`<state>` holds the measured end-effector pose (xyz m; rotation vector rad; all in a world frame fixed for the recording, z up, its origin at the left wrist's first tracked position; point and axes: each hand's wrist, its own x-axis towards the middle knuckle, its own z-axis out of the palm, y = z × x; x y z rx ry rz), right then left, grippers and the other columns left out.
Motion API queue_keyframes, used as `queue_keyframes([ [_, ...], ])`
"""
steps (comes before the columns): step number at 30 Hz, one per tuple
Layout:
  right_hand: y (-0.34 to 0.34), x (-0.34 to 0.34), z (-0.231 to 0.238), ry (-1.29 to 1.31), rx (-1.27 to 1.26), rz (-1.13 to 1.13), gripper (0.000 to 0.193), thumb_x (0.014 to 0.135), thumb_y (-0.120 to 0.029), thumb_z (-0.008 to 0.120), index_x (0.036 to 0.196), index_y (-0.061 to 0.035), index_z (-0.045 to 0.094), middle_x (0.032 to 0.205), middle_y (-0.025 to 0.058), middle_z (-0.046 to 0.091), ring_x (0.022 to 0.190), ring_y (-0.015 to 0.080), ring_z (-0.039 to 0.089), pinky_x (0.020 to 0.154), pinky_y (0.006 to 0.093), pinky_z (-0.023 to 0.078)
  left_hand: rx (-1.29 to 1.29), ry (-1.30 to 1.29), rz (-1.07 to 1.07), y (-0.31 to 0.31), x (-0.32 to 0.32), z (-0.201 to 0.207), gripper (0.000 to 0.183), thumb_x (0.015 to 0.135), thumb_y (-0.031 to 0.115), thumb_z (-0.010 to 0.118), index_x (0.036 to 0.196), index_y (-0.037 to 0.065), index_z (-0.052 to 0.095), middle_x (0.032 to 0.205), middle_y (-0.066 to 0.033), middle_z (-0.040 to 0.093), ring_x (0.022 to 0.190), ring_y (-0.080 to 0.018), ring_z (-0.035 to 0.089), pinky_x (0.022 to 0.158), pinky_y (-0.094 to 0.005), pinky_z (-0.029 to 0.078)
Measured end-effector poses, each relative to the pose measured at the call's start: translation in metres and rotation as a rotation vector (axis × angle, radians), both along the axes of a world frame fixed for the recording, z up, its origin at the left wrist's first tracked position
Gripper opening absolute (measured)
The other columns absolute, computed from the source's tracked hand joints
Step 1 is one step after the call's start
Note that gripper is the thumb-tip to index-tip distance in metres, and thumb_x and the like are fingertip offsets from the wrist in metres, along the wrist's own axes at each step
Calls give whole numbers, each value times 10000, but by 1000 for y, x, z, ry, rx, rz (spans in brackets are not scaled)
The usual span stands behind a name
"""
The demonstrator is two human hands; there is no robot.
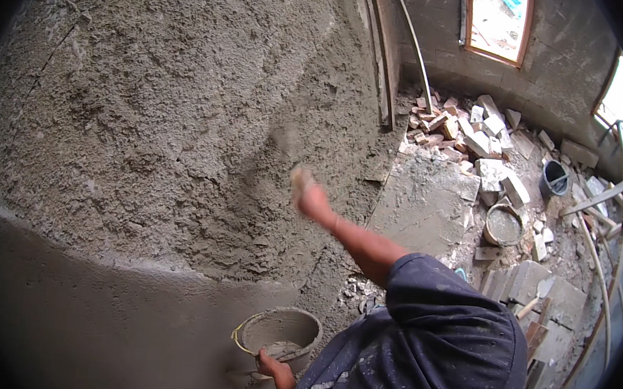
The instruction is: The person scoops wet cement from a bucket with a trowel and applies it to a vertical wall, smoothing the surface repeatedly. The person moves along the wall, refilling the trowel as needed and spreading the cement in upward and side-to-side strokes.
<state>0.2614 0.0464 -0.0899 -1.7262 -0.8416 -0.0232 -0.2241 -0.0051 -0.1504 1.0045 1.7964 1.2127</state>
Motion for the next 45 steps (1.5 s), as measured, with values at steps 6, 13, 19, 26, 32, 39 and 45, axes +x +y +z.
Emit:
queue_keyframes([
  [6, -170, -165, 32, 379, -259, 665, 703, 780, -191, 611, 1372, -105, 241, 966, 293, 563, 838, 460, 567, 709, 485, 455, -30, -247, -49, -5, 60, 0, 431, 705, 132, 637, 1062, -88, 538, 1031, -184, 582, 841, -293, 579, 716, -431, 489],
  [13, -245, -83, -14, 19, -1007, 803, 420, 796, -228, 494, 1204, -137, 453, 966, 207, 616, 880, 398, 596, 727, 497, 463, -137, -210, -464, 15, 185, 28, 352, 680, 35, 617, 1010, -78, 567, 1049, -171, 592, 871, -276, 599, 743, -383, 493],
  [19, -227, -52, 11, -1, -1180, 420, 352, 864, -206, 416, 1196, -96, 451, 868, 165, 636, 784, 342, 634, 615, 433, 515, 423, -131, -787, 8, 275, 100, 166, 689, 28, 642, 757, -57, 516, 1217, -188, 502, 1078, -289, 502, 897, -364, 398],
  [26, -231, -75, 3, 1331, -341, 913, 211, 903, -296, 493, 954, -91, 509, 681, 12, 524, 484, 81, 495, 383, 227, 397, 624, -31, -883, 0, 316, 121, 325, 692, 96, 703, 623, -44, 418, 1265, -217, 487, 1084, -323, 507, 862, -369, 421],
  [32, -233, -76, 40, 2157, 188, 815, 233, 857, -197, 546, 977, -22, 448, 691, 52, 541, 452, 95, 495, 373, 198, 436, 281, -207, -690, 22, 285, 82, 348, 759, 203, 717, 875, -89, 569, 1292, -184, 465, 1094, -281, 491, 901, -362, 389],
  [39, -267, -17, 78, 1211, 502, 431, 261, 888, -287, 483, 1018, -63, 455, 711, 74, 530, 496, 151, 531, 407, 272, 432, -120, -452, -297, 34, 183, 29, 367, 715, 171, 644, 949, -106, 591, 973, -182, 594, 811, -284, 591, 692, -404, 517],
  [45, -190, 70, 111, 641, 895, -444, 570, 841, -174, 603, 1259, -69, 230, 847, 82, 488, 616, 143, 544, 511, 276, 478, -250, -342, -137, 18, 115, -2, 409, 694, 194, 653, 952, -116, 588, 1016, -220, 586, 860, -313, 595, 708, -428, 529],
])
